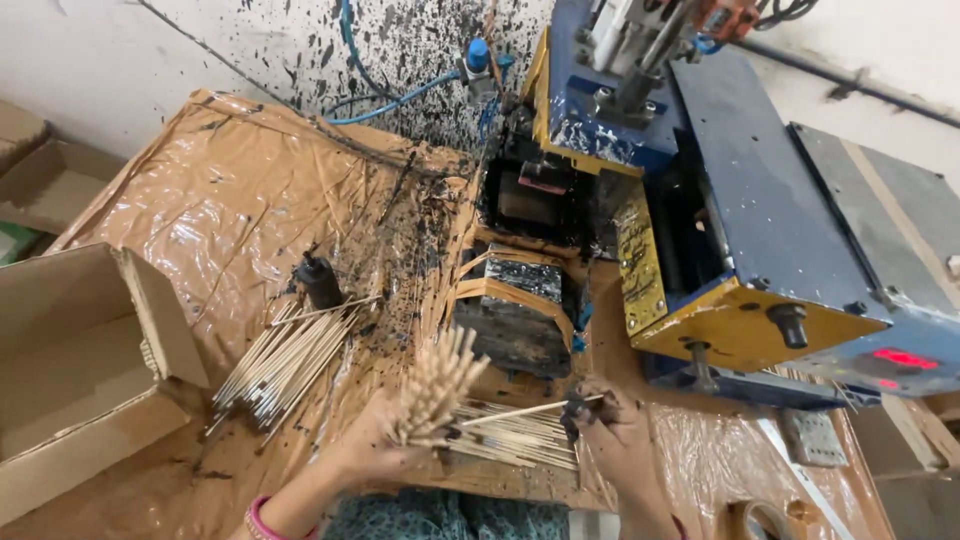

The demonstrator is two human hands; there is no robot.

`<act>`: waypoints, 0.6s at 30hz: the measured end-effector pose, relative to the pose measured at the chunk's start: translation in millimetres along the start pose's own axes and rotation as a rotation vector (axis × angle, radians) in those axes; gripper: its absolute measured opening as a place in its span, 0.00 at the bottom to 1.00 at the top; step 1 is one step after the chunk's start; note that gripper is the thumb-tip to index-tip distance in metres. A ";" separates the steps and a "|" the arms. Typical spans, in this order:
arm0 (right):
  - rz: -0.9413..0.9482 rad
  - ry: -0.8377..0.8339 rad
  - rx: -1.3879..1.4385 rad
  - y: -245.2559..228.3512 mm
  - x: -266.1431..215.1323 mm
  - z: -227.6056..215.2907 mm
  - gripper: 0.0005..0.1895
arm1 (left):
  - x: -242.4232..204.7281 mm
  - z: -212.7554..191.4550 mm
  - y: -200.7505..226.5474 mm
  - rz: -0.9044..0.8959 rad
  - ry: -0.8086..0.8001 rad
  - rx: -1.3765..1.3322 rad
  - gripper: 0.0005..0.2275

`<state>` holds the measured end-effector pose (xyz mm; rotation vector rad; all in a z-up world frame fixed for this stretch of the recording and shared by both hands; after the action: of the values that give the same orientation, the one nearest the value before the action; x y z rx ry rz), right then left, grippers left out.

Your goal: The person repeatedly picks up bundles of thin wooden sticks, inserts them into a machine, and then removes them. The person handles the sticks by hand, feeding them into the machine's mechanism and then placing them back onto a pile on the work surface.

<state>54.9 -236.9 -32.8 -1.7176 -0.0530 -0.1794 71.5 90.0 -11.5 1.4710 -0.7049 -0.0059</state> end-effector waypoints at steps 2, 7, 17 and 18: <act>-0.087 -0.018 0.249 -11.8 20.6 -1.9 0.12 | 16.8 -22.1 -13.8 -0.042 0.143 -0.167 0.19; -0.485 -0.053 -0.513 -93.8 65.4 26.1 0.12 | 84.7 -64.8 -32.3 -0.101 0.257 -0.167 0.04; -0.613 0.087 -1.256 -94.1 104.7 50.9 0.17 | 153.7 -73.7 -51.5 -0.196 0.508 -0.045 0.07; -0.606 0.102 -1.205 -99.6 102.1 50.0 0.18 | 154.6 -70.1 -64.9 -0.206 0.492 -0.124 0.06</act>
<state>146.4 -179.0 72.7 -2.8429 -0.4697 -0.8823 252.6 79.6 0.3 1.3480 -0.1497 0.1471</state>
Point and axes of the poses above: each hand's wrist, its own x-axis towards the middle knuckle, its own z-axis out of the palm, y = z × x, the point moved 7 cm from there along x, towards the middle knuckle, and after that the axes turned 3 degrees about -x, right-handed, at the moved point
